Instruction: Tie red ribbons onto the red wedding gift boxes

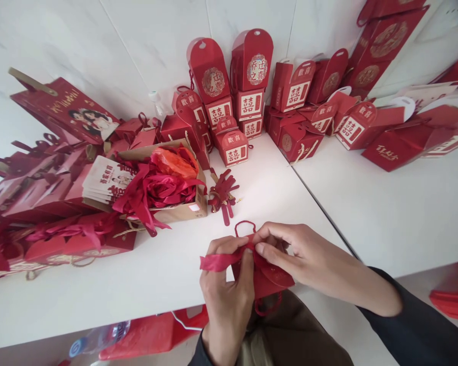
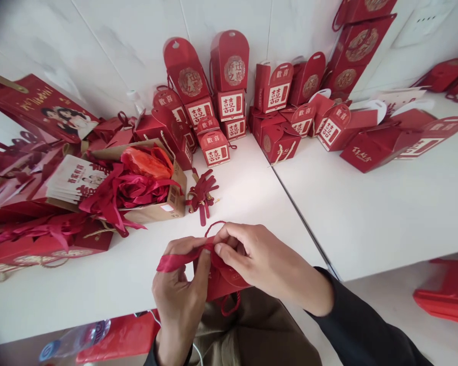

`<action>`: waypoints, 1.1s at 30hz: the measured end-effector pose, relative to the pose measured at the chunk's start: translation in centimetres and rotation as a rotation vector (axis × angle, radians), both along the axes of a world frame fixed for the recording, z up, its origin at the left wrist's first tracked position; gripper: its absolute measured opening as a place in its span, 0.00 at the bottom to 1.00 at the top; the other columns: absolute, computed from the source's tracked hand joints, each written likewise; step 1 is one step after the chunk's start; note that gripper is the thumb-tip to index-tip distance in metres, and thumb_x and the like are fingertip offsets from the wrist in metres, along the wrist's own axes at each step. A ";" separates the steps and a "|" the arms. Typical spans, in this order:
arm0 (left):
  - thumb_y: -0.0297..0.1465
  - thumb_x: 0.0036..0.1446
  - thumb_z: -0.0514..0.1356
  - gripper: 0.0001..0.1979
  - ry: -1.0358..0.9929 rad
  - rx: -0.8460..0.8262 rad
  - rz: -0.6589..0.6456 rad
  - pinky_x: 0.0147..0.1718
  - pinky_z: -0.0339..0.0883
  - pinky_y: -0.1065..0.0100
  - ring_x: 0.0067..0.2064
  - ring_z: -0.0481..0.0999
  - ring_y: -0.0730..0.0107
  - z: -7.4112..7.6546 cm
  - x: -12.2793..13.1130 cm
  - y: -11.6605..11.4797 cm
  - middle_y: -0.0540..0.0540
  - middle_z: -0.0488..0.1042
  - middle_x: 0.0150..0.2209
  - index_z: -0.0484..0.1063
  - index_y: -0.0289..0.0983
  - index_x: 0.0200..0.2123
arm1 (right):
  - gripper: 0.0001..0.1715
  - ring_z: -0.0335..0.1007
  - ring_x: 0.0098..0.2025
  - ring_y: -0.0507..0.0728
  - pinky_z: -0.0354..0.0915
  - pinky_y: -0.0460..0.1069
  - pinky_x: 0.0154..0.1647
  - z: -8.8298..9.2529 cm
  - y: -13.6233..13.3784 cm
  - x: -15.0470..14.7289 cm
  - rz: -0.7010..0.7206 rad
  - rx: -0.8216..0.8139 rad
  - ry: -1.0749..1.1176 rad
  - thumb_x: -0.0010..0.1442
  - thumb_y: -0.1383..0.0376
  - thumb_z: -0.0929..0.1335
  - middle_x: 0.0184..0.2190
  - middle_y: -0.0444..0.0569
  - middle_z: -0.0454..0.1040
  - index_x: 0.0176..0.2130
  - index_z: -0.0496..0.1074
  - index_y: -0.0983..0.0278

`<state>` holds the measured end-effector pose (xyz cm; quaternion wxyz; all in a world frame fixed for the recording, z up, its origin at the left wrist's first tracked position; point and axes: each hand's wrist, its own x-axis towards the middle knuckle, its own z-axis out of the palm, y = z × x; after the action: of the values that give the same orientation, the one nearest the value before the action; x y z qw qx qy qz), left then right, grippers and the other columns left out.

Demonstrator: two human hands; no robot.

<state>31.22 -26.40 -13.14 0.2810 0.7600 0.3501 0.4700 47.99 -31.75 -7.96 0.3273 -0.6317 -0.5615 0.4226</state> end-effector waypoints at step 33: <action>0.23 0.61 0.63 0.06 -0.093 -0.115 -0.036 0.35 0.74 0.69 0.37 0.79 0.70 -0.5 -0.4 0.1 0.50 0.77 0.35 0.73 0.40 0.39 | 0.11 0.68 0.33 0.53 0.66 0.47 0.35 1.4 0.4 0.7 -0.007 -0.056 0.157 0.67 0.58 0.71 0.31 0.40 0.71 0.48 0.75 0.57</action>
<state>30.85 -26.34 -13.64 0.3487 0.7261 0.3491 0.4788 48.67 -31.37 -6.53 0.3540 -0.6074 -0.5200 0.4851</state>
